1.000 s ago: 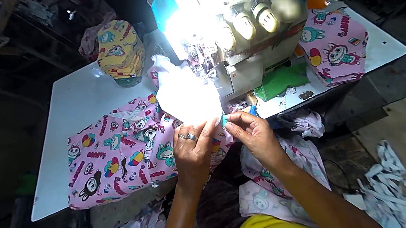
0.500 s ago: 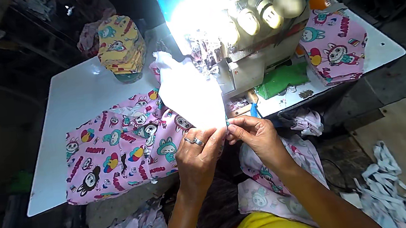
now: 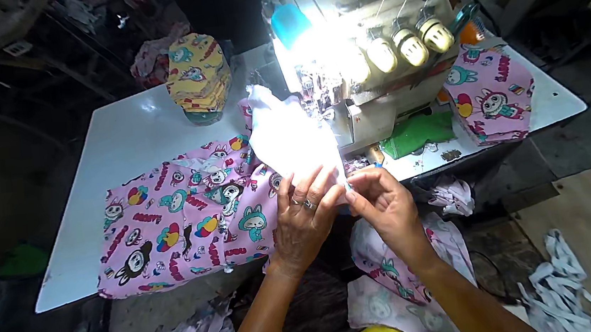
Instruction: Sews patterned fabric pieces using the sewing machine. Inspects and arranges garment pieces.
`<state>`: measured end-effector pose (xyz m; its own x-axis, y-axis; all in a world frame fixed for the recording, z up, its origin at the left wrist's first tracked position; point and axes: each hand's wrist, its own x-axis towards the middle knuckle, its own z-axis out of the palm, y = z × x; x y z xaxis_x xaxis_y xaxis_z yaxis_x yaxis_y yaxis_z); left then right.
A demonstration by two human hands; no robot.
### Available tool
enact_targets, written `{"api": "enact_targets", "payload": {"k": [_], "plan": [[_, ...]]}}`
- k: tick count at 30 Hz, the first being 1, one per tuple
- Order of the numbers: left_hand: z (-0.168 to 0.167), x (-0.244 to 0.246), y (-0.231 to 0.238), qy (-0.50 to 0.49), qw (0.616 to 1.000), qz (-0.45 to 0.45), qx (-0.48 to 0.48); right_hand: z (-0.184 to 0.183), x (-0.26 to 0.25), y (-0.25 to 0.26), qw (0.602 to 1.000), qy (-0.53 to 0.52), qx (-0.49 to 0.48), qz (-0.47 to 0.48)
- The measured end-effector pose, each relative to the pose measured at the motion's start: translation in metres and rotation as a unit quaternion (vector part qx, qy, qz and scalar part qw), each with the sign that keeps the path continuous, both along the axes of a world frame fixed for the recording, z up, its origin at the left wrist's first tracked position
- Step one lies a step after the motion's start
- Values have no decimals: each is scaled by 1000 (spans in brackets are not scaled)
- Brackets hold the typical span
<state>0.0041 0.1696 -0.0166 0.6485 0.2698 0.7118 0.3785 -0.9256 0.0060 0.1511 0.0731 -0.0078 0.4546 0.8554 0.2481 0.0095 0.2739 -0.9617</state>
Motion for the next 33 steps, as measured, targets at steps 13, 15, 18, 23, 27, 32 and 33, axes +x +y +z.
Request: {"api": "enact_targets", "payload": {"k": [13,15,18,23,27,32,33], "plan": [[71,5,21,178,975,111,-73,27,30,60,919,-374,23,-119],[82,10,32,193,970,118,-88,28,31,60,896,-425,2,-131],[93,20,49,207,962,141,-112,25,29,57,887,-441,-18,-133],[95,30,72,174,948,202,-172,6,21,43,892,-436,-35,-118],[91,25,64,139,933,255,-212,-4,13,28,898,-427,-46,-100],[84,6,36,99,929,272,-231,-7,4,18,912,-404,-41,-57],[81,1,31,84,929,270,-237,-6,2,18,915,-400,-35,-49]]}}
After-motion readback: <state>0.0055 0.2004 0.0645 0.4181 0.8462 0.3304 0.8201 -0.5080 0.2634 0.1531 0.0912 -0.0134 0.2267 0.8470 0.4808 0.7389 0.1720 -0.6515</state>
